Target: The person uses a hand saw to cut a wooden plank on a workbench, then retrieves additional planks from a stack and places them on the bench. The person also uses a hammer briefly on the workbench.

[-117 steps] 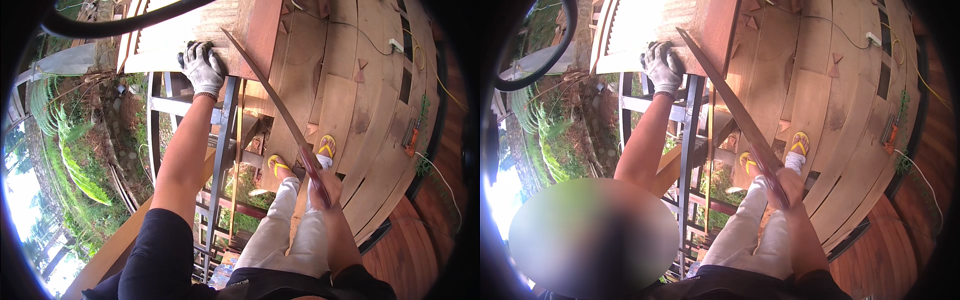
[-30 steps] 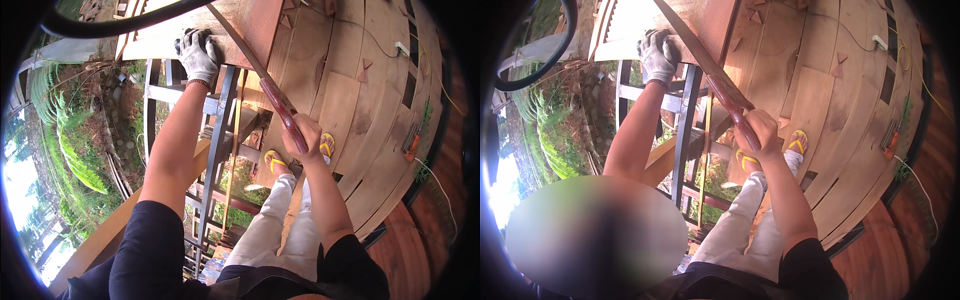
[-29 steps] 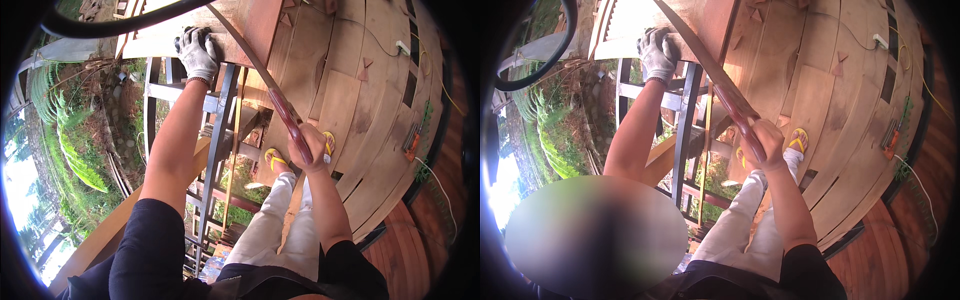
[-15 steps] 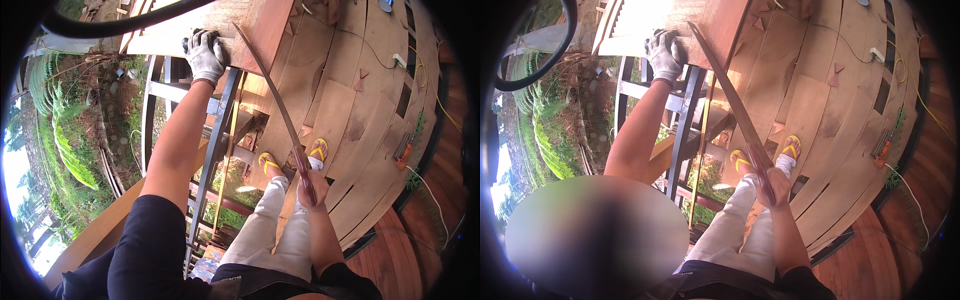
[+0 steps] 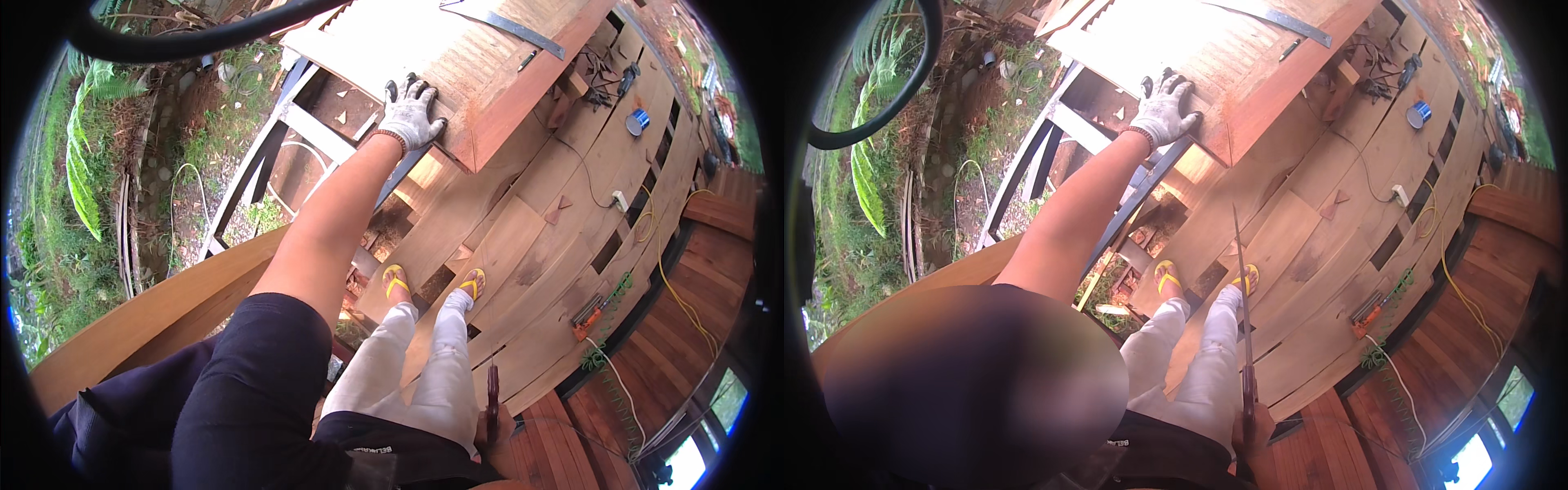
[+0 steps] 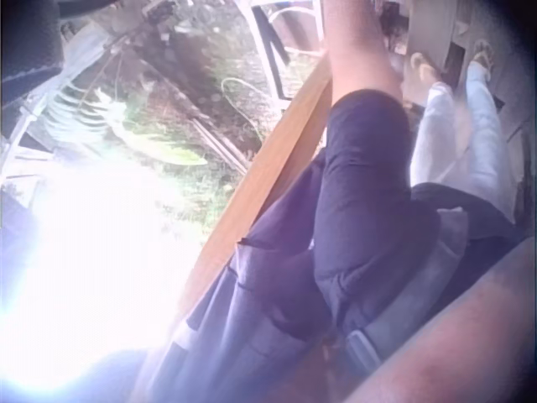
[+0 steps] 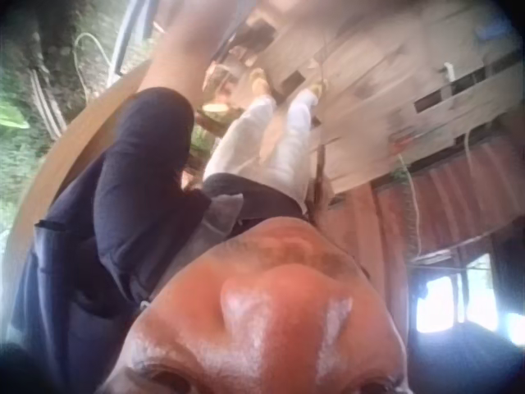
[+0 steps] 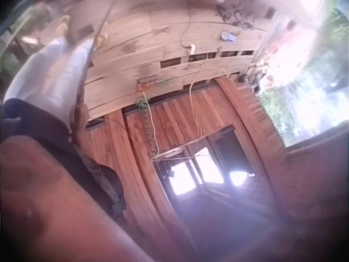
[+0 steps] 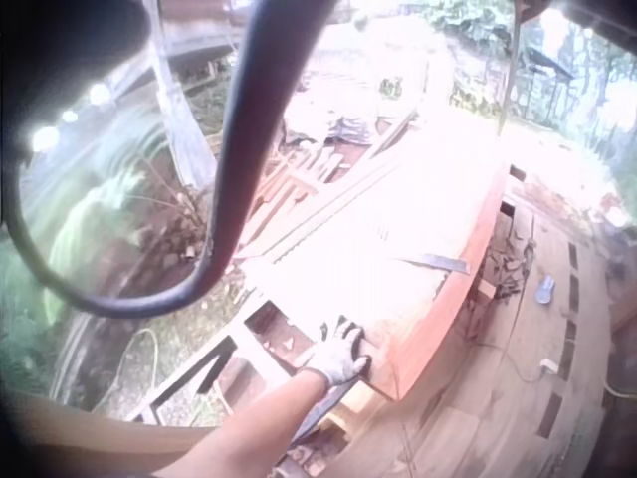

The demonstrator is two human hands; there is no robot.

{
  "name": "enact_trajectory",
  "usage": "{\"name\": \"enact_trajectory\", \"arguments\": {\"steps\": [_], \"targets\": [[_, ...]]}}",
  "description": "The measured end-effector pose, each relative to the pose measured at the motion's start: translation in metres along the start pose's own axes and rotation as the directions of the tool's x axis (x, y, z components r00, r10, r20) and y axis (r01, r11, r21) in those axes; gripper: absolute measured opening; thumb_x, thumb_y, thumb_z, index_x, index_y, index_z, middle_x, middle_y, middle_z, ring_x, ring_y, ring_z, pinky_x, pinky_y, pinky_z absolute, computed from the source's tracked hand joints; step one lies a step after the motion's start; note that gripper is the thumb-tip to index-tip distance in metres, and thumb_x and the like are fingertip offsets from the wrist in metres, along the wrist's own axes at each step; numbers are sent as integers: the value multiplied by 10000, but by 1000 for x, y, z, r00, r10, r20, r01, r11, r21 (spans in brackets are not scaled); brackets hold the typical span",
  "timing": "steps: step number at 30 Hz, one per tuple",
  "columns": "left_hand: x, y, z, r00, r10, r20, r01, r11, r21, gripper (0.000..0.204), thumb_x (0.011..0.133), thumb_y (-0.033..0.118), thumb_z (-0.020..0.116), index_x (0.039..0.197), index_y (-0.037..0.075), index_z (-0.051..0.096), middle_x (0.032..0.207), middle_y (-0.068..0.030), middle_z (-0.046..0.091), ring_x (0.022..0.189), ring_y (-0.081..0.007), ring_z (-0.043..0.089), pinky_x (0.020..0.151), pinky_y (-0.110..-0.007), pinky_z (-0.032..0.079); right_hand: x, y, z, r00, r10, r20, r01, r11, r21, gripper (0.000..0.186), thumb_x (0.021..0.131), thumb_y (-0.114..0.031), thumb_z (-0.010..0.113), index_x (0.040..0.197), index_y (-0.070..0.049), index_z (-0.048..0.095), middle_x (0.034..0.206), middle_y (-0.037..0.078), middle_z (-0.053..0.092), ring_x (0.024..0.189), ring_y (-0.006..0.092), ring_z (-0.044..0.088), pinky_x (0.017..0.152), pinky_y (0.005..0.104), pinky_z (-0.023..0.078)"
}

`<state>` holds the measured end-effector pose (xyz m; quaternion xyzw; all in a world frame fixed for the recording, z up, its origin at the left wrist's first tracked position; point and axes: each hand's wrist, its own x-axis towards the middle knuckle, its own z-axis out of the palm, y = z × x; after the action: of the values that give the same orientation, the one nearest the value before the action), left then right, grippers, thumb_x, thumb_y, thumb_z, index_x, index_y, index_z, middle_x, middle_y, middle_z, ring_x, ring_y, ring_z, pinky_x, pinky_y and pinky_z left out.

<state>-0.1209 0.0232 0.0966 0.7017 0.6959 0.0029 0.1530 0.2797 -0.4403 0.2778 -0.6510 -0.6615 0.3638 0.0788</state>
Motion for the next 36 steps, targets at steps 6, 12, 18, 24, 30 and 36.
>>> {"name": "enact_trajectory", "arguments": {"steps": [6, 12, 18, 24, 30, 36], "targets": [[-47, 44, -4, 966, 212, 150, -218, 976, 19, 996, 805, 435, 681, 1599, 37, 233, 1677, -186, 183, 1571, -351, 101, 1250, -599, 44, -18, 17, -30, 910, 414, -31, -409, 906, 104, 156, 876, -101, 671, 808, 6, 581, 609, 142, 553, 546, 275, 575, 533, 380, 437], [-43, 100, 27, 997, 39, 67, -54, 969, 240, 778, 927, 271, 589, 1557, -61, 278, 1620, -305, 261, 1512, -484, 235, 1202, -636, 194, 61, 19, -22, 876, 445, -188, -396, 884, 250, 174, 903, -85, 648, 785, 14, 566, 609, 83, 518, 567, 143, 513, 535, 348, 411], [-22, 122, 58, 995, -73, 73, 30, 884, 467, 549, 1025, 147, 402, 1529, -66, 354, 1568, -335, 353, 1419, -534, 386, 1078, -689, 352, 123, 54, -23, 940, 309, -146, -247, 910, 333, 172, 897, -74, 648, 775, 16, 567, 611, 79, 534, 570, 133, 523, 538, 346, 417], [-10, 127, 77, 967, -214, 136, 107, 832, 545, 575, 987, 124, 454, 1494, -131, 359, 1456, -435, 414, 1308, -620, 455, 985, -683, 469, 161, 72, -44, 954, 294, -53, -250, 884, 395, 139, 884, -53, 660, 785, 12, 586, 626, 79, 567, 578, 133, 552, 553, 337, 438], [-14, 122, 60, 971, -181, 157, 85, 874, 479, 601, 987, 148, 476, 1504, -127, 337, 1472, -430, 399, 1306, -600, 474, 955, -667, 489, 172, 103, -51, 945, 328, -14, -298, 874, 385, 88, 912, -46, 632, 844, 9, 616, 658, 19, 558, 607, 90, 535, 566, 288, 429], [-24, 85, 17, 986, 22, 163, -68, 956, 284, 485, 914, 269, 630, 1269, -52, 551, 1241, -258, 599, 1141, -402, 630, 935, -482, 539, 174, 113, -65, 933, 359, -11, -320, 844, 430, 112, 895, -55, 641, 807, 8, 612, 636, 61, 576, 589, 129, 557, 566, 319, 439]]}}
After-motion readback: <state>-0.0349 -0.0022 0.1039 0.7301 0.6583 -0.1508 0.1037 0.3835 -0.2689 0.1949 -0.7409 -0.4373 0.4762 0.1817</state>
